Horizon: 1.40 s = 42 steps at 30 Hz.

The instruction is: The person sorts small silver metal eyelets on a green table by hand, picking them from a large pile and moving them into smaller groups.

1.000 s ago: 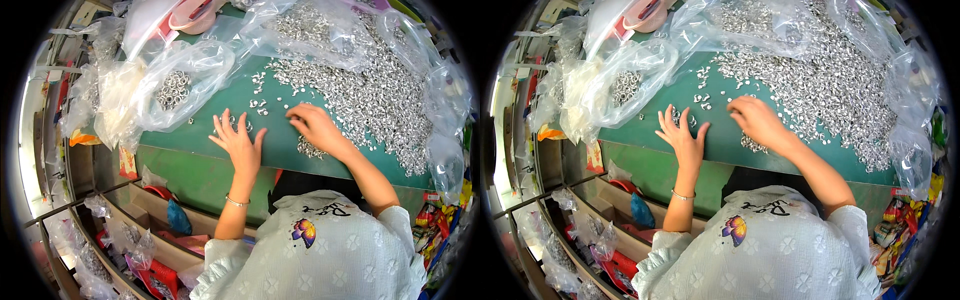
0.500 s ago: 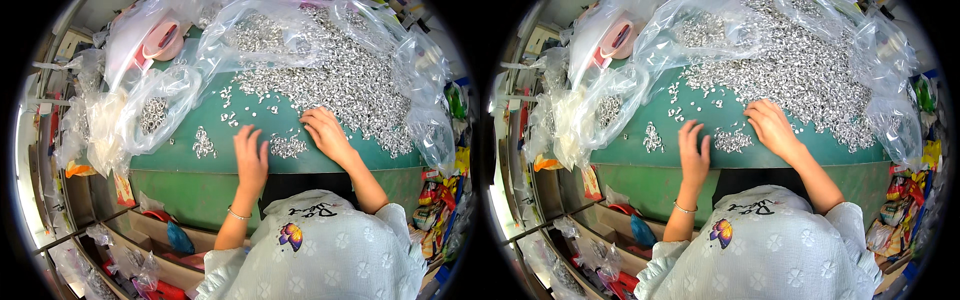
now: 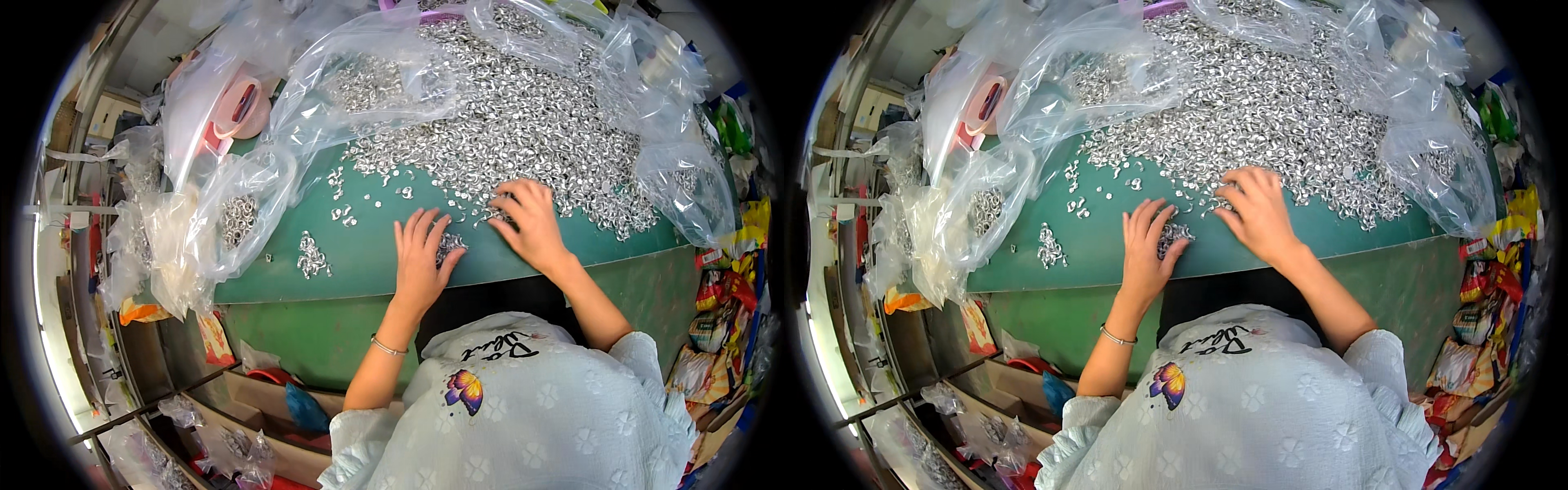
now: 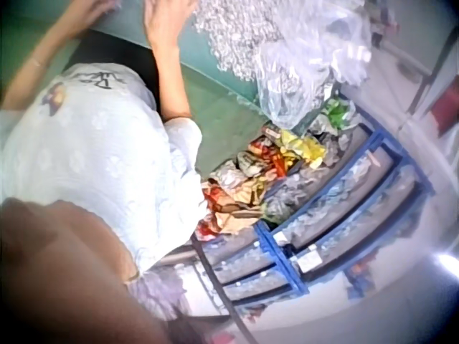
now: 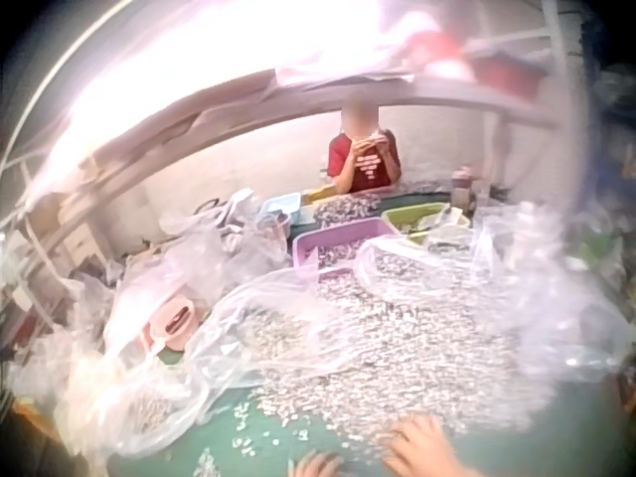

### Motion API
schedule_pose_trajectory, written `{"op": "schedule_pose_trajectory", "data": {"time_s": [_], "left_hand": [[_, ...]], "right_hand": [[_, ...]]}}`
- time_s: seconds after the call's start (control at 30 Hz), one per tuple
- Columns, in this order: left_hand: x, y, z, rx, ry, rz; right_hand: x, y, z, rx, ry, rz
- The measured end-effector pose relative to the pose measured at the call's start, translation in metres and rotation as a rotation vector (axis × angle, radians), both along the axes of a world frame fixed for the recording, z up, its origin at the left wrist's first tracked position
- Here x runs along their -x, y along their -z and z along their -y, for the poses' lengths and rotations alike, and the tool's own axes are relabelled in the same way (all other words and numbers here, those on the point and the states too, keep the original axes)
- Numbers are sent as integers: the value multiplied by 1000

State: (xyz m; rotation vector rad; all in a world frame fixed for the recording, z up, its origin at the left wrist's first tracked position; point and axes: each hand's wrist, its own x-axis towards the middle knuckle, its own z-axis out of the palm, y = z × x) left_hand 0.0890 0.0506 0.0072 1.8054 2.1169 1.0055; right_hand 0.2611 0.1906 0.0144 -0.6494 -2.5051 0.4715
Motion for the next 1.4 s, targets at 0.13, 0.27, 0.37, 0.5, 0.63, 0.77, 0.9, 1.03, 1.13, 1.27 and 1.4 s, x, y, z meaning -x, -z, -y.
{"op": "schedule_pose_trajectory", "data": {"time_s": [0.13,0.27,0.37,0.5,0.63,0.77,0.9,1.03,1.13,1.27,1.4], "left_hand": [[-14,1,-11,0,-11,-110],[-8,16,-9,-6,-38,-121],[-6,15,-6,-23,-47,-120],[-16,1,-15,-77,-79,-92],[-12,14,-20,-56,-47,-85],[-3,22,-8,-76,-35,-32],[-6,9,-4,-56,-2,-76],[-12,4,-11,-50,-14,-73],[-5,6,-8,-45,-17,-59],[-2,-4,1,-80,-48,-27],[-12,-14,9,-72,-90,135]], "right_hand": [[7,5,6,-36,-88,16],[-8,14,-12,-146,-5,35],[-24,13,-27,-230,113,66],[-14,4,-16,-160,148,-38],[14,0,6,-11,3,-30],[15,8,11,-82,-55,23],[2,0,6,-65,-23,9],[34,4,10,-16,31,-63],[48,9,10,-58,8,71],[32,6,10,-83,-47,93],[23,-3,15,24,-54,90]]}}
